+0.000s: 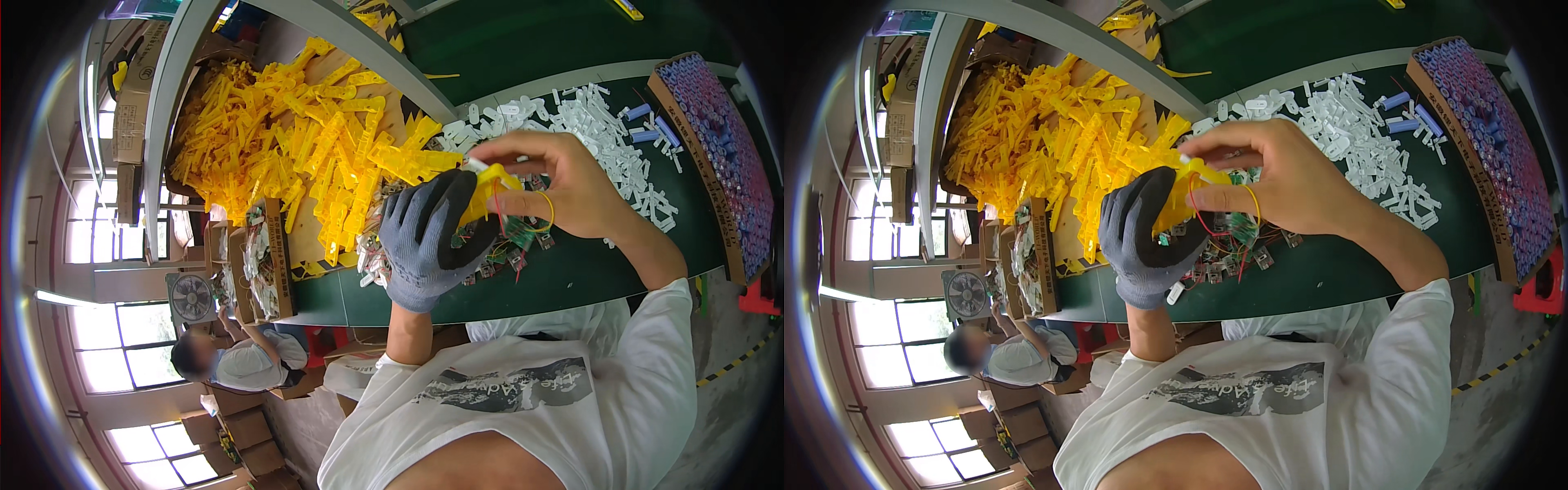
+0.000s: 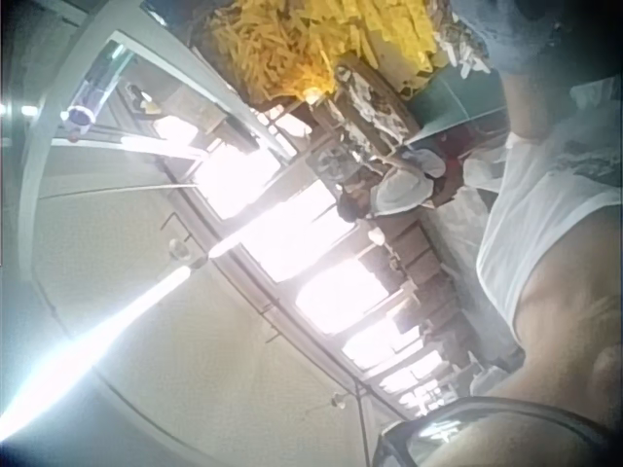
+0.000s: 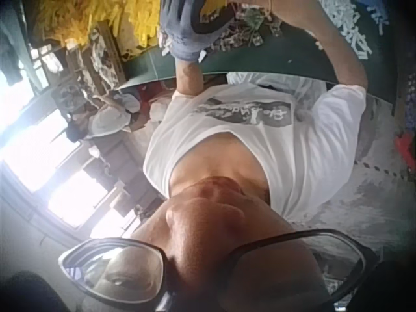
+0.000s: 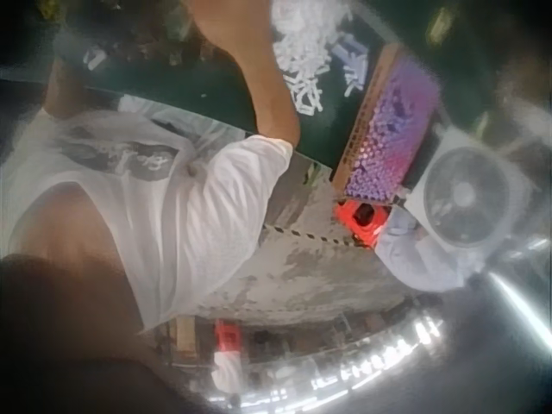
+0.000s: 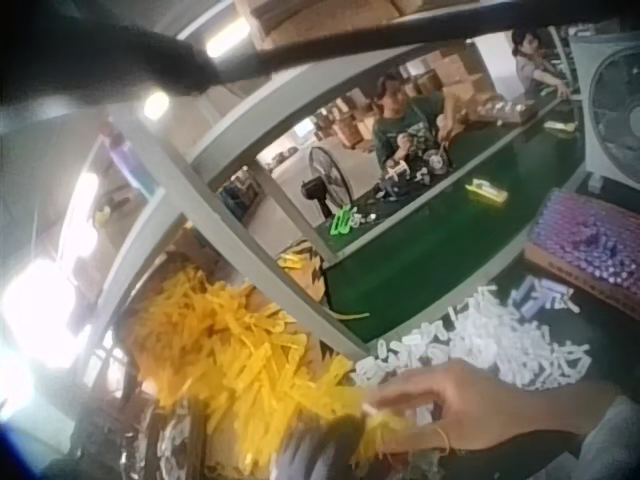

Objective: Assembling internal electronic components into a yellow plastic housing at a factory workbench.

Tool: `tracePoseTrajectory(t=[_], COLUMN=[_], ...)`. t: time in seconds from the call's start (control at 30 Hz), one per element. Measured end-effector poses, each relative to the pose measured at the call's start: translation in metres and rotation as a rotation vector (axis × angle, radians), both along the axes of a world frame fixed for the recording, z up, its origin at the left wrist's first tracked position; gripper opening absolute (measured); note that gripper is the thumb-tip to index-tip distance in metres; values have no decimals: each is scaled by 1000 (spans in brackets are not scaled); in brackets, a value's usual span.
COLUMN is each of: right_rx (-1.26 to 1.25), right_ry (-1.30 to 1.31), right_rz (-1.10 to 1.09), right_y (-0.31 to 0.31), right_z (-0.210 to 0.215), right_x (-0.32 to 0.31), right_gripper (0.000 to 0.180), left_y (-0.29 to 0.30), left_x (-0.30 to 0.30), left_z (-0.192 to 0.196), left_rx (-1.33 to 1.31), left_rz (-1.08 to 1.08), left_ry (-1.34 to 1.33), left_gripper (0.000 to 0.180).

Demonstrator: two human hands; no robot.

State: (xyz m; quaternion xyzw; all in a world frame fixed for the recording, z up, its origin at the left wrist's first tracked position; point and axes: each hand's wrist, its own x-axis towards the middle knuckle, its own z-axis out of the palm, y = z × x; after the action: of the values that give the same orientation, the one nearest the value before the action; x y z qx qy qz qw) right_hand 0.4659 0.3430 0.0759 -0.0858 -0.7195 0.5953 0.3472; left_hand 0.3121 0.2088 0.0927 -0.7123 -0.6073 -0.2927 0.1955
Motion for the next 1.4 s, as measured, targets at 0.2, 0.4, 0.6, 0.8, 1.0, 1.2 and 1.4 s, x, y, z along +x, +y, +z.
tracePoseTrajectory(t=[0.2,0.4,0.6,0.8,1.0,1.2,1.4], right_rx=[-481,-538,-749,-736,-757,-287,167], right_ry=[-79,168,439,423,465,481,363], right_rz=[446,390,170,164,236,66,85], right_y=[2,-6,-6,-12,-21,-23,-7], right_z=[5,-5,-14,-14,-27,-18,-14], right_x=[4,-7,-10,-19,-21,-19,-7], right_gripper=[45,43,39,38,36,14,25], left_y=[4,18,17,17,45,48,58], left_x=[-4,-27,6,31,29,23,-1], left_z=[7,33,0,-23,6,21,30], left_rx=[82,23,539,174,144,351,577], left_rz=[-66,-185,49,-403,-411,-458,-492], left_ry=[110,279,64,-1503,-1451,-1452,-1514], left_gripper=[48,48,49,56,50,52,49])
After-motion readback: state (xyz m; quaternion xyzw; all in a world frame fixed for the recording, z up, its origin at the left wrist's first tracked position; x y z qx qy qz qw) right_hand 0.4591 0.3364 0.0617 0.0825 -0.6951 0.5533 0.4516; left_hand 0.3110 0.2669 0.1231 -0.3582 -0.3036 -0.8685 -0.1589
